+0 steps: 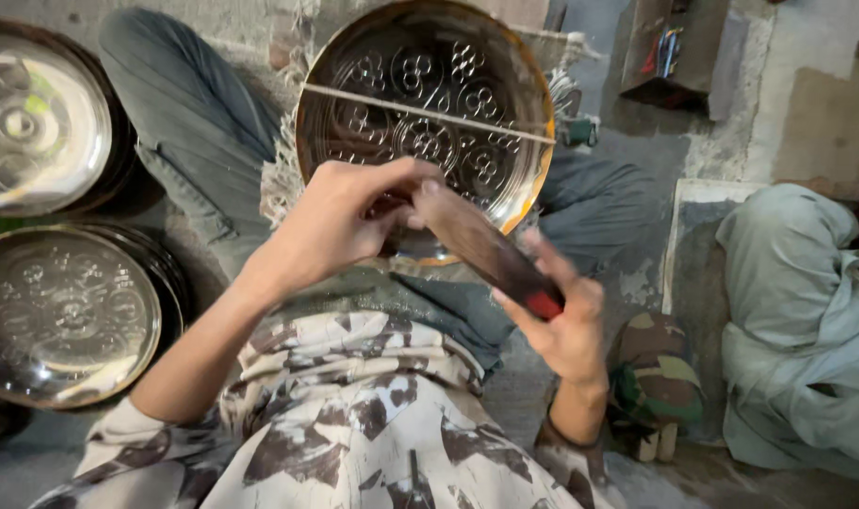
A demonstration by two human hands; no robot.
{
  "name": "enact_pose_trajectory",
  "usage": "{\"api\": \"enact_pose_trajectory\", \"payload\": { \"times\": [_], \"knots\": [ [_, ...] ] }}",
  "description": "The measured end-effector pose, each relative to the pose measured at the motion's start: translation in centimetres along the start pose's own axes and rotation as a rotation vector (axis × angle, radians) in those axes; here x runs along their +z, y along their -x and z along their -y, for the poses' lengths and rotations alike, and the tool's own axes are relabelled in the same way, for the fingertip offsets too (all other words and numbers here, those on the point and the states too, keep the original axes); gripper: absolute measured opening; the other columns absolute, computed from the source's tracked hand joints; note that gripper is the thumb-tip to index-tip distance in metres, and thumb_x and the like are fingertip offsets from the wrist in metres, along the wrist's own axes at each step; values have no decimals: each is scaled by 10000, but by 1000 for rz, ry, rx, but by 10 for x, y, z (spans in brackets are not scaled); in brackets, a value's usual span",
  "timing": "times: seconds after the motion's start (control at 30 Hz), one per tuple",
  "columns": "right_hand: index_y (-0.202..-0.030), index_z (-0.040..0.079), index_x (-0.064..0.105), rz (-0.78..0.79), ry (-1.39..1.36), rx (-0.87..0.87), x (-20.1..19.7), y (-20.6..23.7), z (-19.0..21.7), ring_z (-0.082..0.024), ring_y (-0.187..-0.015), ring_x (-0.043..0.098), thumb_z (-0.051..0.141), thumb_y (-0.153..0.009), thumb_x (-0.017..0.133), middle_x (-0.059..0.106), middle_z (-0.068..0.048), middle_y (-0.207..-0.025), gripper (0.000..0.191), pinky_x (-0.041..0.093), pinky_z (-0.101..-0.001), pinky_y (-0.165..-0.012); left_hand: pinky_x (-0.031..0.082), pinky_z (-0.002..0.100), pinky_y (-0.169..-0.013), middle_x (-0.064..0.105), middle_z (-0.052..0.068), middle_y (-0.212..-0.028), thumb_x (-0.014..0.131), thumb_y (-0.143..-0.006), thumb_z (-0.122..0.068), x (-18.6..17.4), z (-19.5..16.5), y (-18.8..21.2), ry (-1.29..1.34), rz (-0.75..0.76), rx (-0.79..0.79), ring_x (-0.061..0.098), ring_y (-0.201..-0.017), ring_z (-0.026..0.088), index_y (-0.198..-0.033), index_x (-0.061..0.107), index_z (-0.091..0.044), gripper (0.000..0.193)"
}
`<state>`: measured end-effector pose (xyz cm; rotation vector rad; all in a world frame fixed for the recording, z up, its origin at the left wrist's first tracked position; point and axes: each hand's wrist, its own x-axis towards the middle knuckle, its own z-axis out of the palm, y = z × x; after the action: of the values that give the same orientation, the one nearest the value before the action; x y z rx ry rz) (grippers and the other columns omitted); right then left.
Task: The person sits on the floor with an embossed brass plate resting on their lap, holding a small punch against the recessed pattern with one hand and striking it with a wooden mallet held in the other hand. They repeatedly reposition the punch across the decorative design to work the metal surface, with finished plates stacked nearby.
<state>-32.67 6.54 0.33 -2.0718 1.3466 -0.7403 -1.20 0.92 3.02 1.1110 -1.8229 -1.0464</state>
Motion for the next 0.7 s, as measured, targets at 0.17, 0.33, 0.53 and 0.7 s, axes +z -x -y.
{"api": "enact_pose_trajectory", "payload": {
  "times": [0.17, 0.33, 0.53, 0.7],
  "knots": [
    [-1517, 70, 516, -139, 49, -48, -8, -52, 33, -154, -926, 721, 185, -984, 832, 752, -133, -1074, 631, 572, -306, -839, 609, 273, -720, 779, 95, -958, 701, -875, 102, 23, -1, 10, 0, -256, -106, 803, -882, 169, -1228, 626, -40, 388],
    [-1523, 103, 490, -46, -25, 2, -27, -103, 45, -111, -769, 710, 224, -881, 905, 747, -70, -868, 774, 532, -279, -731, 624, 274, -766, 788, 95, -982, 612, -841, 171, 42, -4, 16, 5, -424, -219, 809, -918, 164, -1234, 612, -40, 447],
    [-1478, 172, 495, 29, 99, -266, -20, -126, 61, -173, -857, 785, 241, -875, 981, 778, -112, -1030, 778, 597, -311, -797, 628, 281, -786, 793, 96, -1005, 662, -900, 122, 47, -12, 26, 29, -535, -267, 805, -951, 159, -1221, 602, -7, 352],
    [-1597, 161, 307, -8, 115, -36, 18, -90, 78, -243, -733, 747, 310, -779, 972, 715, -78, -820, 1064, 564, -368, -667, 630, 296, -821, 793, 90, -1051, 724, -959, 32, 20, -11, 45, 127, -575, -261, 791, -956, 170, -1227, 600, 13, 297]
  ]
}}
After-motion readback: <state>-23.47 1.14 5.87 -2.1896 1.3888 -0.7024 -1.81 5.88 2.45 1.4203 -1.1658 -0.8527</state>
